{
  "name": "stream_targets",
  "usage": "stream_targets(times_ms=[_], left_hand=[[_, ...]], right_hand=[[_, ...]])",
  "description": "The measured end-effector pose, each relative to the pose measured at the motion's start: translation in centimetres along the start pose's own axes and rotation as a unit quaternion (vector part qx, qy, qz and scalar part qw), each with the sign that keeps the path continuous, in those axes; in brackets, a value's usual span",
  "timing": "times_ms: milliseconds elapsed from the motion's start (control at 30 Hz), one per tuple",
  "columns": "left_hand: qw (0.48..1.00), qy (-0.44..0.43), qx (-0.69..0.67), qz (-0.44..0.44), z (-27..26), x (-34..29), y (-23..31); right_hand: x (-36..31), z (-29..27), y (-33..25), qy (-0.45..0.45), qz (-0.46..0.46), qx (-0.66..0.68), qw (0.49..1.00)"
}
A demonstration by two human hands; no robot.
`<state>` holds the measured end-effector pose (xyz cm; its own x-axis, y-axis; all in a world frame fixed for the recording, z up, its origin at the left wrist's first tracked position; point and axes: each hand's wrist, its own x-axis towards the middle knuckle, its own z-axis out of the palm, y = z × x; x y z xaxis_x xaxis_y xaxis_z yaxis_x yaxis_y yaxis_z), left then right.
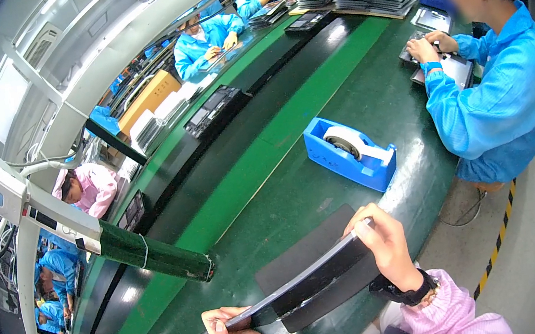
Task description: Applying protective film and adhesive tape to tablet components on a factory assembly line.
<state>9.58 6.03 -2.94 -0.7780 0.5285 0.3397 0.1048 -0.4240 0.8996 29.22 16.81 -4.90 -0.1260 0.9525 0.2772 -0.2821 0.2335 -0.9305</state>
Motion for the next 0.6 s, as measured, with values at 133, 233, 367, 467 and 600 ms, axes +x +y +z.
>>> stream_targets(times_ms=[133,233,367,467,600], left_hand=[[1.000,0.001,0.004,0.004,-0.02,-0.08,0.04],[1.000,0.000,0.000,0.003,0.01,-0.05,0.08],[1.000,0.003,0.000,0.001,0.30,-0.02,0.25],[1.000,0.005,0.002,0.000,0.21,-0.03,0.20],[1.000,0.005,-0.008,-0.003,0.16,-0.05,0.15]], right_hand=[[-0.10,0.04,-0.11,0.002,0.000,0.004,1.000],[-0.10,0.03,-0.07,0.004,-0.001,-0.003,1.000],[-0.04,0.03,-0.06,0.005,-0.002,-0.004,1.000],[-0.01,0.05,-0.08,0.004,-0.001,-0.001,1.000],[-0.06,-0.04,0.04,0.005,-0.002,-0.006,1.000]])
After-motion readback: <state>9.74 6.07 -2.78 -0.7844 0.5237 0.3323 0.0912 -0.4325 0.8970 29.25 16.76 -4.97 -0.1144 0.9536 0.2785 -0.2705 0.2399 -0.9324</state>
